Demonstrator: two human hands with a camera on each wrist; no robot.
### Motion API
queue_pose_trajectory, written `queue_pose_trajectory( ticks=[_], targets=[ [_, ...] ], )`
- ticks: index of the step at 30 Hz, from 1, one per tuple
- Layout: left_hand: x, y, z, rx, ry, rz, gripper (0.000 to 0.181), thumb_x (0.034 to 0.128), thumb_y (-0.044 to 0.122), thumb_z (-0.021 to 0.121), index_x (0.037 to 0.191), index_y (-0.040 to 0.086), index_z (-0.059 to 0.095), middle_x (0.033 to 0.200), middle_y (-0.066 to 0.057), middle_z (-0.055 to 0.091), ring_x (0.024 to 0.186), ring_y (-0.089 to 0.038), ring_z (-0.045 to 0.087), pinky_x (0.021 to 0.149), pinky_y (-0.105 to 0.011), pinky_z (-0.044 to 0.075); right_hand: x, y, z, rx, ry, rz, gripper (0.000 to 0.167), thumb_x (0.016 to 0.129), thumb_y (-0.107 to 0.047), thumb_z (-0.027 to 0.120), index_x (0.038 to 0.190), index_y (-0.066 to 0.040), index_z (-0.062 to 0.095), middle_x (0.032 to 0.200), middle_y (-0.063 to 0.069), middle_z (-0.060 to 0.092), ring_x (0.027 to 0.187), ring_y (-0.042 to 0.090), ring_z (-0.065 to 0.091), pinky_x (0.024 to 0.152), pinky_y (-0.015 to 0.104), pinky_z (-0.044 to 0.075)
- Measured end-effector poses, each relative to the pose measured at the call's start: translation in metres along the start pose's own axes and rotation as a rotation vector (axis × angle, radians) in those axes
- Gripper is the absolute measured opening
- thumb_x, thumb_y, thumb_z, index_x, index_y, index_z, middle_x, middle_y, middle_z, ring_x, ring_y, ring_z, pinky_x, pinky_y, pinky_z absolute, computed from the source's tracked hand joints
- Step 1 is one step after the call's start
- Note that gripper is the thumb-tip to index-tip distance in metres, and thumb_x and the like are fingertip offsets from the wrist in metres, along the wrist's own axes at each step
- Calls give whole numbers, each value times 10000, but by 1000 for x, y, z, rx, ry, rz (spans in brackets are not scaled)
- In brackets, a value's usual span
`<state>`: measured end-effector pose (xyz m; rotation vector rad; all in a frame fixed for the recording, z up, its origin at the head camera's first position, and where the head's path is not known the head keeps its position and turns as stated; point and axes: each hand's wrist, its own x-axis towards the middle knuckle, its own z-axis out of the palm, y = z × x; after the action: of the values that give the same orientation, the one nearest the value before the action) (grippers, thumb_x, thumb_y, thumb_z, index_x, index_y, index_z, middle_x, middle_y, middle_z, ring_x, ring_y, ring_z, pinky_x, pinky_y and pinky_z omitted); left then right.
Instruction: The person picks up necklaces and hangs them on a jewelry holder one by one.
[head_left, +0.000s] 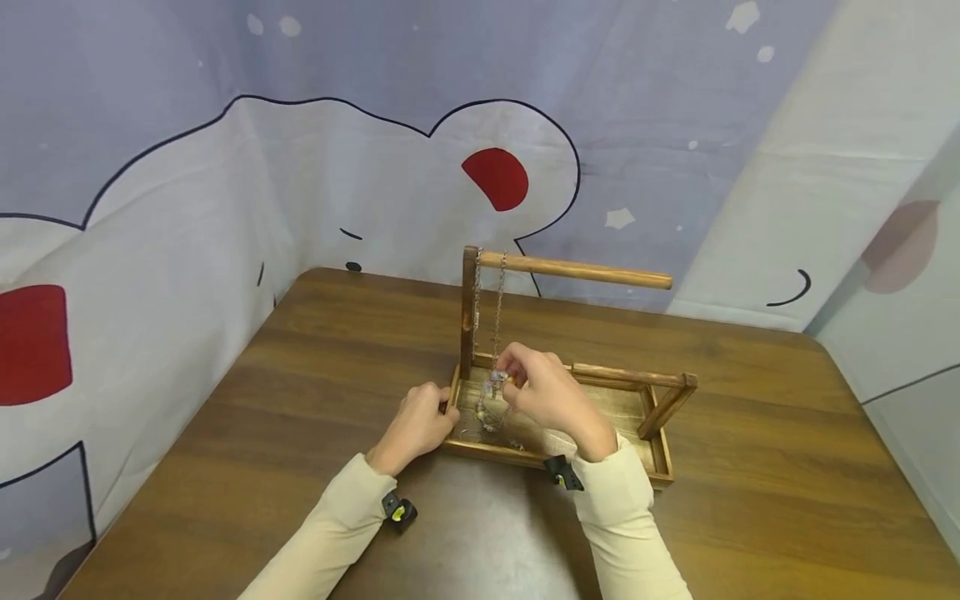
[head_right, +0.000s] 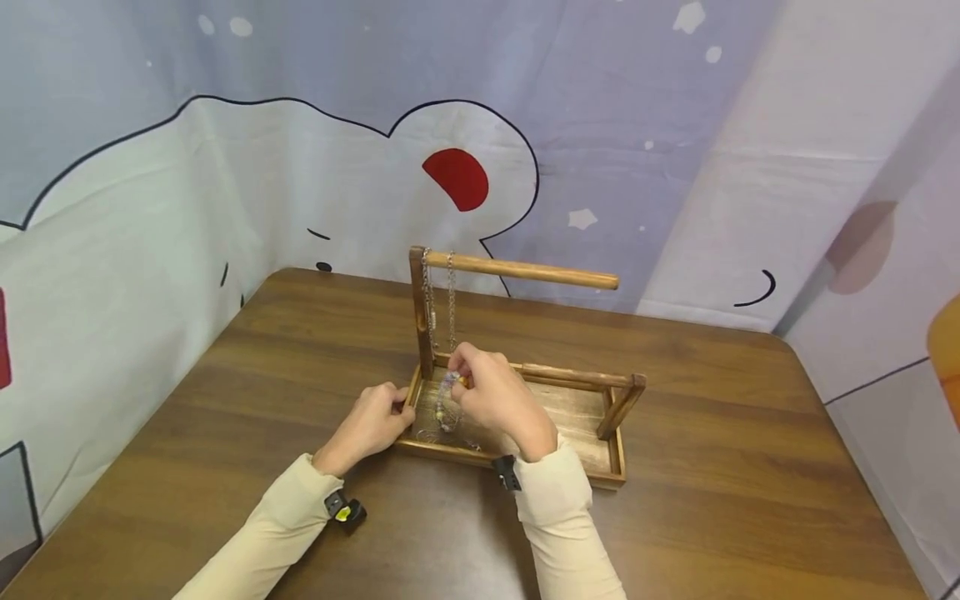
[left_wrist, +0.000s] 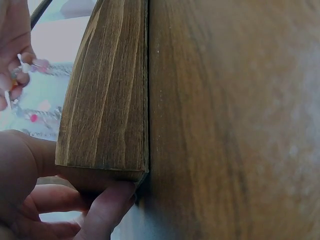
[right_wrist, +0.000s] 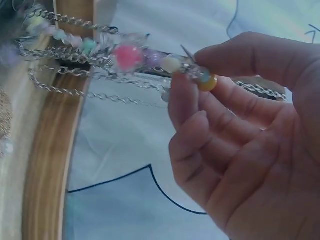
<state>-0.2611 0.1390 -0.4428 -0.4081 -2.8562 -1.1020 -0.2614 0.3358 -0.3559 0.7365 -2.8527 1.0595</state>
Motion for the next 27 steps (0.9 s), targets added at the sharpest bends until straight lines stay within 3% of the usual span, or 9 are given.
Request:
queue_pose_trajectory(
  ticks=[4, 6, 11, 17, 20, 24, 26, 27],
  targets=[
    [0, 1, -1, -23, -21, -25, 192, 786, 61, 541, 890, 1, 692, 1085, -219, 609, 393, -77, 353, 441, -244, 355, -3, -4, -7, 20, 36, -12, 224, 772, -30, 574, 990, -78, 599, 848, 13, 628, 729, 105, 567, 648, 271, 473],
    [-1, 1, -1, -26, -21, -28, 205, 786, 62, 541, 911, -2, 691, 1079, -220, 608, 392, -74, 356, 441, -246, 355, -4, -6, -9, 19, 45, -25, 222, 776, -35, 568, 991, -81, 596, 847, 3, 625, 730, 106, 567, 640, 269, 471],
    [-2, 0, -1, -29, -20, -15, 134, 789, 56, 533, 741, 21, 653, 984, -216, 622, 396, -59, 363, 418, -229, 344, -9, -11, -16, 25, 83, -58, 219, 780, -27, 564, 989, -79, 601, 865, 14, 639, 729, 125, 576, 615, 274, 466],
    [-3, 1, -2, -36, -16, -12, 173, 791, 45, 541, 628, 58, 599, 1105, -256, 597, 383, -63, 346, 401, -222, 332, -12, -9, -24, 23, 123, -82, 201, 792, -27, 569, 980, -89, 605, 838, 12, 641, 718, 129, 565, 605, 280, 446],
    [-4, 1, -3, -24, -8, -6, 230, 786, 40, 546, 565, 95, 512, 999, -228, 634, 409, -78, 369, 421, -235, 342, -14, -9, -28, 32, 143, -93, 184, 807, -33, 576, 979, -91, 600, 830, 14, 638, 717, 125, 570, 609, 303, 455],
    [-3, 0, -1, -24, -11, -9, 134, 787, 44, 546, 706, 24, 650, 1016, -244, 631, 387, -72, 325, 407, -235, 336, -15, -10, -32, 49, 202, -116, 161, 826, -40, 599, 981, -82, 591, 833, 17, 627, 717, 115, 584, 616, 301, 481],
    [-2, 0, -1, -24, -16, -13, 151, 792, 52, 543, 801, 2, 686, 1171, -263, 555, 370, -62, 298, 401, -232, 338, -15, -10, -34, 79, 245, -127, 164, 829, -30, 604, 987, -72, 586, 835, 26, 624, 714, 114, 588, 624, 279, 489],
    [-2, 0, 0, -24, -18, -13, 160, 792, 52, 541, 821, 1, 690, 1173, -262, 553, 366, -61, 284, 397, -231, 336, -15, -10, -35, 100, 266, -130, 168, 833, -27, 601, 995, -68, 585, 838, 31, 624, 721, 118, 589, 625, 266, 491]
  ],
)
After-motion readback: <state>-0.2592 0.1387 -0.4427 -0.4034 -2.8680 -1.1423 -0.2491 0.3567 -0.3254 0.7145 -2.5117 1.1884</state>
